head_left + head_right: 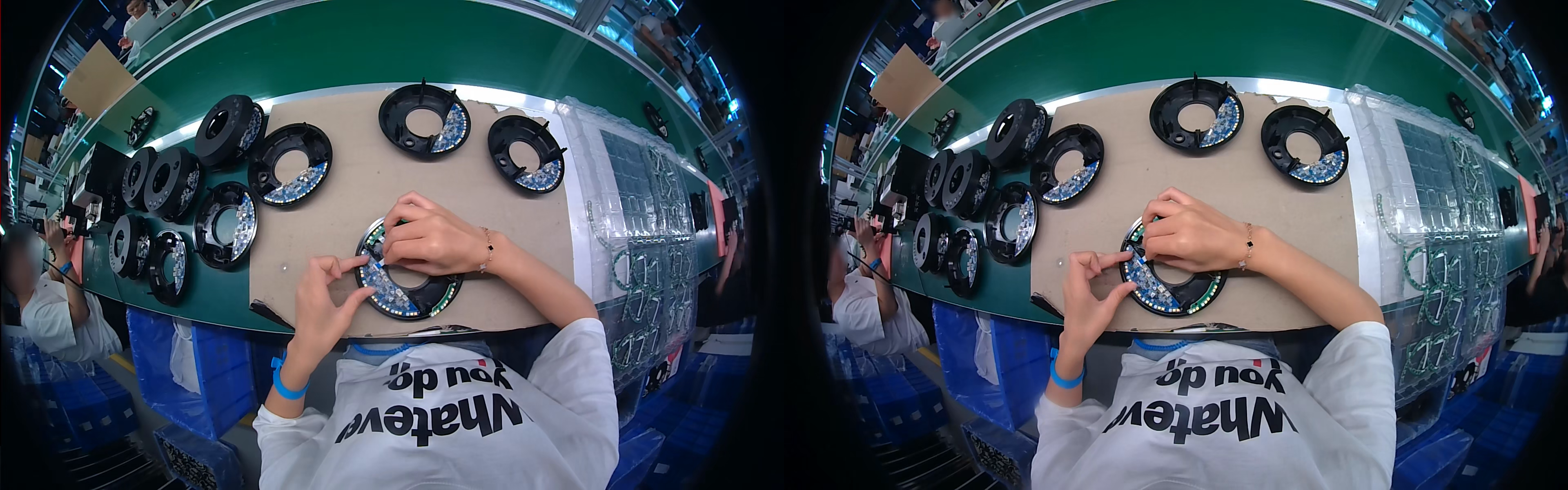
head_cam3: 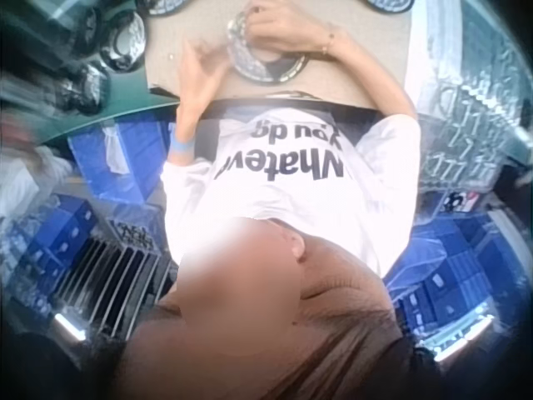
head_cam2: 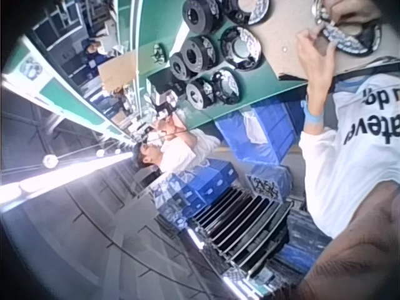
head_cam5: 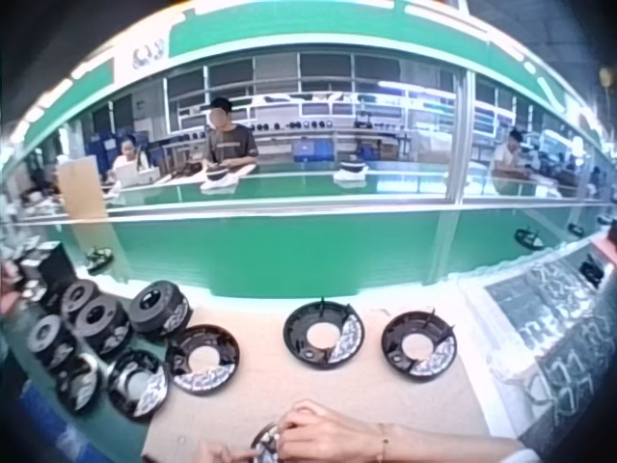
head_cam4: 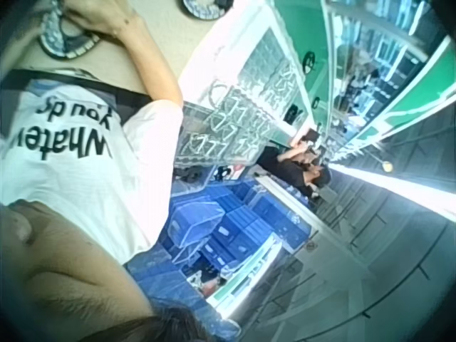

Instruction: The person assembles circular LED light units by inserting curved circuit boards into circular plastic housings, connecting the wiring by hand, and placing the assembled units onto the conveyor line.

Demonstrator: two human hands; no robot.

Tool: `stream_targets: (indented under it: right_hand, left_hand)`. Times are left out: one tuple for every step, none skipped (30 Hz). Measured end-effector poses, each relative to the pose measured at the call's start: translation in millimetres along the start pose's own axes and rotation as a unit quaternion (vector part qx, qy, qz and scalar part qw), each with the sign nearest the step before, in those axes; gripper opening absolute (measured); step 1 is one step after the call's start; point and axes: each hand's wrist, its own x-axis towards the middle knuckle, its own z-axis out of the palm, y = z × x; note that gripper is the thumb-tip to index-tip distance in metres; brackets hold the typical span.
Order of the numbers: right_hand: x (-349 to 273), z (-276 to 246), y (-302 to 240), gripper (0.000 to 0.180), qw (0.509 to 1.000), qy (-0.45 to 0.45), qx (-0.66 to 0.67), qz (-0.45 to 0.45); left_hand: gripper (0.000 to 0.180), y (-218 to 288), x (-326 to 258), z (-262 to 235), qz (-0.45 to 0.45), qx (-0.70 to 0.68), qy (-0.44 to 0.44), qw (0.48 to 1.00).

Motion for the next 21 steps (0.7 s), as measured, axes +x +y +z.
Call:
stream_targets:
  right_hand:
    - [0.0,0.2,0.4,0.013,1.0,0.002,0.0,0.0]
    - [-0.1,0.4,0.6,0.013,1.0,0.004,0.001,-0.001]
    - [-0.2,0.6,0.4,0.013,1.0,0.004,0.001,-0.001]
    - [-0.5,0.4,0.3,0.013,1.0,0.004,0.002,0.003]
    - [-0.7,0.3,0.2,0.013,1.0,0.005,0.003,0.007]
    - [-0.8,0.4,0.4,0.013,1.0,0.004,0.003,0.007]
    - [-0.8,0.7,0.5,0.013,1.0,0.004,0.003,0.006]
    - [-0.7,0.9,0.7,0.012,1.0,0.004,0.003,0.005]
    - [-0.7,0.8,0.6,0.012,1.0,0.004,0.003,0.005]
    - [-0.5,0.6,0.2,0.013,1.0,0.006,0.004,0.006]
    - [-0.4,0.5,0.0,0.013,1.0,0.008,0.004,0.007]
    - [-0.4,0.3,0.2,0.013,1.0,0.008,0.004,0.007]
    - [-0.3,0.2,0.8,0.014,1.0,0.011,0.007,0.009]
    - [-0.2,0.2,1.3,0.014,1.0,0.014,0.009,0.01]
    - [0.0,0.3,1.4,0.014,1.0,0.014,0.009,0.01]
    - [0.1,0.1,1.1,0.014,1.0,0.012,0.009,0.01]
    - [0.3,0.0,0.9,0.015,1.0,0.01,0.008,0.01]
    - [0.2,0.0,1.0,0.015,1.0,0.01,0.008,0.01]
    - [0.1,0.5,0.8,0.015,1.0,0.01,0.007,0.008]
    - [0.2,0.8,0.2,0.015,1.0,0.01,0.007,0.007]
    - [0.4,0.8,-0.8,0.015,1.0,0.01,0.006,0.005]
  left_hand:
    - [0.044,1.2,-1.4,0.3,0.01,-0.007,-0.001,1.0]
    - [0.044,1.8,-2.3,0.4,0.021,-0.014,-0.003,1.0]
    - [0.044,1.5,-3.0,0.1,0.02,-0.014,-0.002,1.0]
    - [0.044,0.7,-3.1,-0.2,0.021,-0.008,-0.007,1.0]
    - [0.044,0.2,-3.3,-0.4,0.021,-0.002,-0.012,1.0]
    - [0.044,-0.1,-3.4,-0.4,0.021,-0.003,-0.012,1.0]
    - [0.044,-0.3,-3.4,-0.5,0.019,-0.003,-0.014,1.0]
    - [0.044,-0.5,-3.2,-0.5,0.018,-0.004,-0.016,1.0]
    - [0.044,-0.4,-2.8,-0.2,0.018,-0.005,-0.017,1.0]
    - [0.044,-0.1,-2.3,-0.1,0.02,-0.012,-0.017,1.0]
    - [0.044,0.1,-1.9,-0.1,0.022,-0.02,-0.016,0.999]
    - [0.044,0.1,-1.5,-0.1,0.022,-0.02,-0.017,0.999]
    - [0.044,-0.2,-1.3,-0.2,0.024,-0.021,-0.017,0.999]
    - [0.045,-0.5,-1.2,-0.3,0.026,-0.022,-0.017,0.999]
    - [0.045,-0.9,-1.2,-0.3,0.026,-0.022,-0.017,0.999]
    - [0.044,-1.2,-1.2,-0.3,0.026,-0.022,-0.018,0.999]
    - [0.044,-1.4,-1.2,-0.2,0.025,-0.022,-0.02,0.999]
    - [0.044,-1.3,-1.2,-0.1,0.025,-0.022,-0.02,0.999]
    - [0.044,-1.1,-1.8,-0.2,0.025,-0.025,-0.02,0.999]
    - [0.044,-0.6,-2.5,-0.5,0.024,-0.028,-0.02,0.999]
    - [0.044,-0.1,-3.4,-0.8,0.025,-0.027,-0.019,0.999]
